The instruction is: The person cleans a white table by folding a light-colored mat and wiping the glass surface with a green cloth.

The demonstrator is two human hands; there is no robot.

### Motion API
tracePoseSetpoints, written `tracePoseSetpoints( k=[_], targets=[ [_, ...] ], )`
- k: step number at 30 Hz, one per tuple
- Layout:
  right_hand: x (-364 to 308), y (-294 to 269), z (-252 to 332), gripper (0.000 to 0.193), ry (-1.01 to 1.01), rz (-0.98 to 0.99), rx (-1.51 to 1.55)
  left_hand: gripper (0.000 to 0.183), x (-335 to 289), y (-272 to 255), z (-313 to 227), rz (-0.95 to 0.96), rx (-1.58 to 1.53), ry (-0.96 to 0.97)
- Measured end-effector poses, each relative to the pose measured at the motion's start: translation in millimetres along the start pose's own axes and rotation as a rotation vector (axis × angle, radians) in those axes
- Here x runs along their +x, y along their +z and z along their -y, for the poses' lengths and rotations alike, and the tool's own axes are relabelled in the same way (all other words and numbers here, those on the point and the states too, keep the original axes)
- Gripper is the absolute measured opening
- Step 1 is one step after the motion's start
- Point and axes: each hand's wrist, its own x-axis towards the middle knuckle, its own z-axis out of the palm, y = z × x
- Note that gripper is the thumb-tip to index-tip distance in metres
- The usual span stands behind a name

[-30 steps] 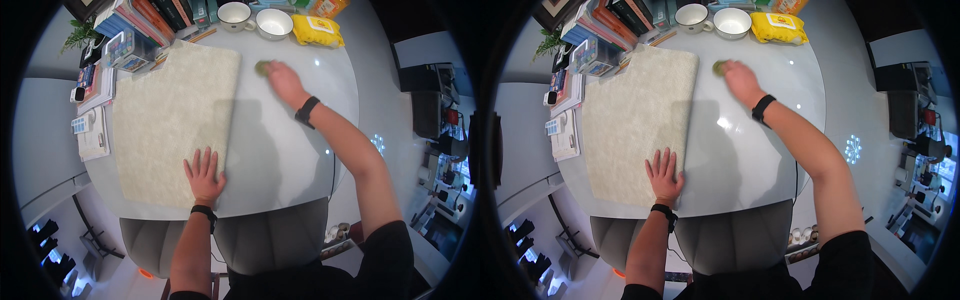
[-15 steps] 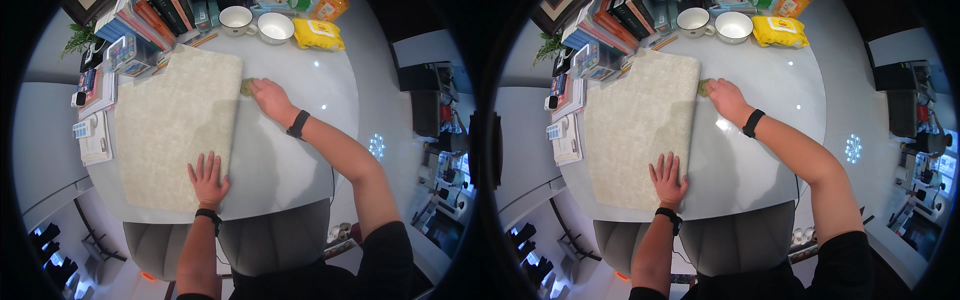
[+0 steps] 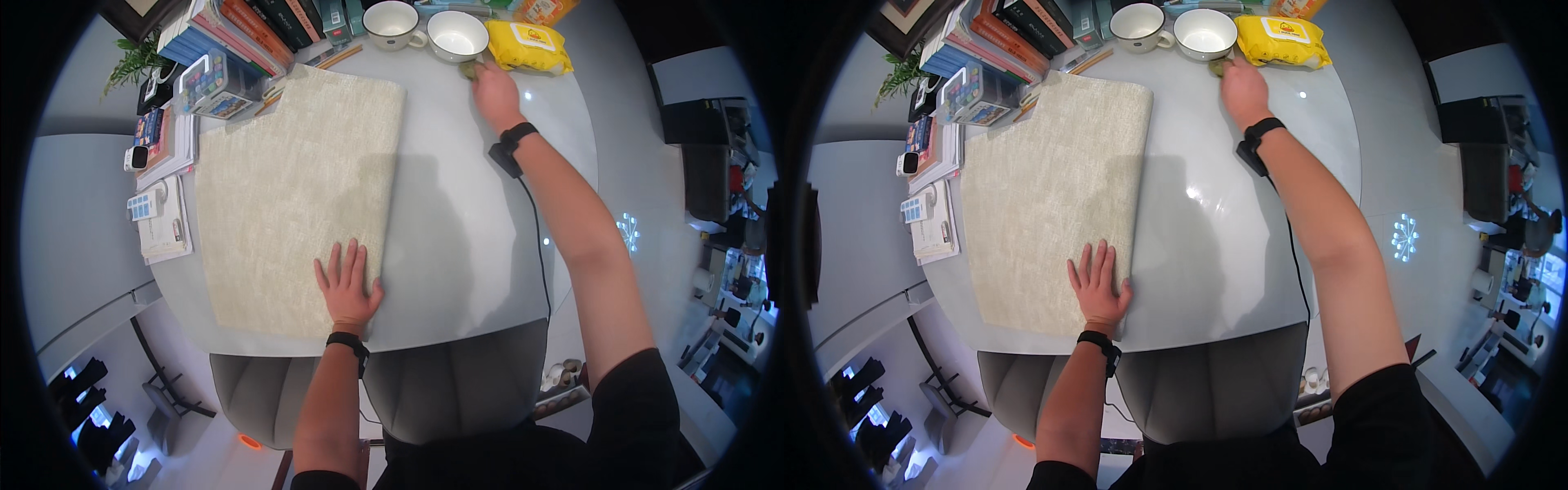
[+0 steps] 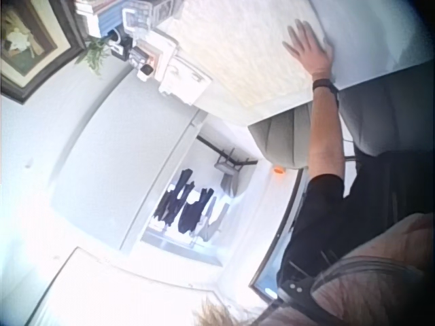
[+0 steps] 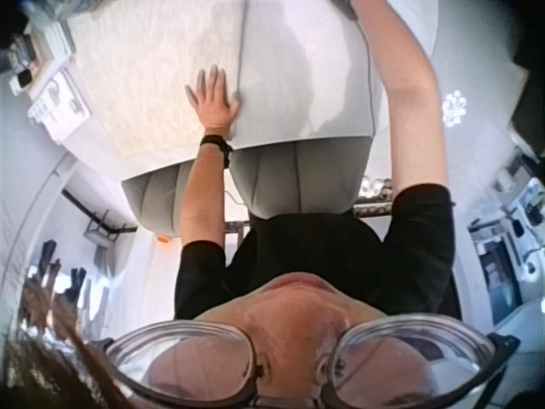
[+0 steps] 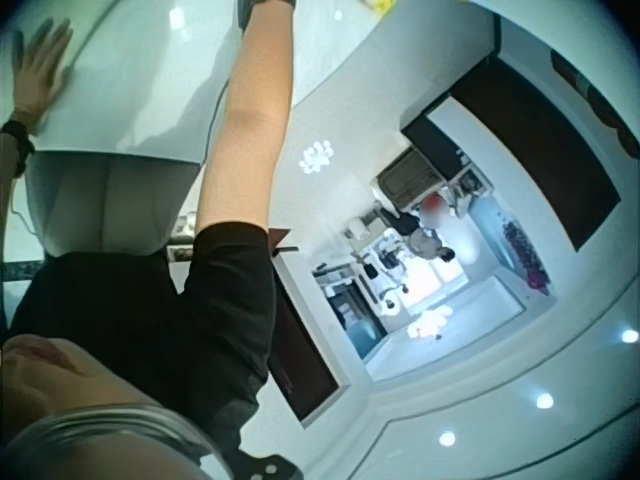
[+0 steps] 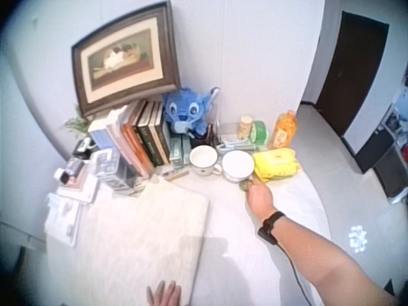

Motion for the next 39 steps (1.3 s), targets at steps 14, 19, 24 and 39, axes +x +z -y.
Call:
tracePoseSetpoints(
  k=[14,19,24,39],
  targets=[
    [-80.1,-49.5,-8.4,0.026,-0.204,0.130,0.062,0.069,-1.4,-5.2,1.4,-0.012,-0.022,-0.005],
    [-27.1,-15.4,-33.1,0.014,0.098,0.013,-0.094,0.069,2.7,-2.6,-1.4,0.007,-0.025,-0.004],
    [-66.1,-23.5,22.3,0.021,-0.238,0.097,0.040,0.070,-3.5,-6.1,9.5,0.005,0.006,-0.026],
    [-90.8,-44.3,-28.6,0.025,-0.061,0.079,0.014,0.070,-3.2,-7.4,5.1,0.008,0.014,-0.013]
  ],
)
